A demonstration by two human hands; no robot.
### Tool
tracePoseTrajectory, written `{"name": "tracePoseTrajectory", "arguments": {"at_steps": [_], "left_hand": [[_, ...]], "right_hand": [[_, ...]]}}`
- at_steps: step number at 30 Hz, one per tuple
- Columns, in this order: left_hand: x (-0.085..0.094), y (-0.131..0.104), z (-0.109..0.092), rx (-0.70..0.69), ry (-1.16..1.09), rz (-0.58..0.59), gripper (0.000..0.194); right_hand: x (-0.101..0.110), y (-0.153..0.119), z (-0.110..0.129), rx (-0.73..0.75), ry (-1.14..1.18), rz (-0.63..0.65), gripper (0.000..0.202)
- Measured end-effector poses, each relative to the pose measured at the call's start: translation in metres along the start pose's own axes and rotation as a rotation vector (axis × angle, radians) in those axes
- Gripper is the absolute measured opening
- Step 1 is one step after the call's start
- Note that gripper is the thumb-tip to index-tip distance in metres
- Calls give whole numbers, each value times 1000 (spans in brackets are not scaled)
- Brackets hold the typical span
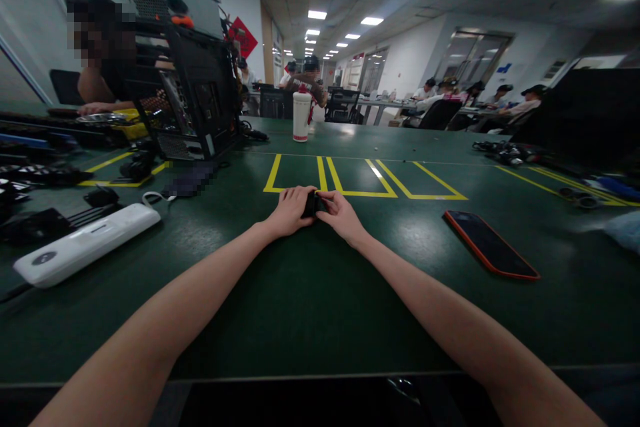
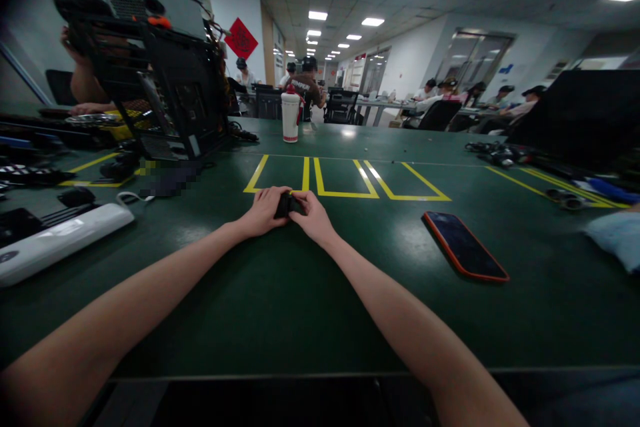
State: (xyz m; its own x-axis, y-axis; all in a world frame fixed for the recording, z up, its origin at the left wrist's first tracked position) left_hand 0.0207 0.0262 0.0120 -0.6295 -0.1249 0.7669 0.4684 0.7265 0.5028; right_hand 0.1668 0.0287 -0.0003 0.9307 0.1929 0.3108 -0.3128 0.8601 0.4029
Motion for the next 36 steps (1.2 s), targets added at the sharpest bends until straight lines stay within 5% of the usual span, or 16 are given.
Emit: {"name": "tracePoseTrajectory", "arguments": {"at_steps": [6, 11, 20, 25, 30, 36], "left_hand": [[-1, 1, 1, 8, -15, -14, 61], [-2, 9, 7, 78, -48, 16, 60], [-4, 28, 29, 289, -112, 166, 54], [-3, 24, 26, 232, -1, 50, 68], [-5, 20, 26, 217, -200, 71, 73], [-5, 22, 28, 111, -262, 75, 48]], "right_hand": [[2, 3, -10, 1, -88, -79, 37], [9, 4, -13, -140, -303, -188, 36], [7, -7, 14, -208, -658, -4, 46], [3, -6, 17, -226, -876, 57, 51], [2, -8, 14, -238, -1055, 25, 46], [7, -6, 8, -197, -1084, 6, 38]]}}
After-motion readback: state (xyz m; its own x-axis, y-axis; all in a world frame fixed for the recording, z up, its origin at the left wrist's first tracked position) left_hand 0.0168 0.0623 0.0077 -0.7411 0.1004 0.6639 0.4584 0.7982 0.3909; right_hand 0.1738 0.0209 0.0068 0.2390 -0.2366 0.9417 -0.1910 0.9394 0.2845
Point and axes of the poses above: each hand's wrist, its own y-axis towards the middle knuckle, its own x-axis out of the back of the hand, z = x × y, the point moved 2 cm from there along y, towards the middle knuckle, and after that the axes turned 15 degrees about -y, right-handed, at the moved point
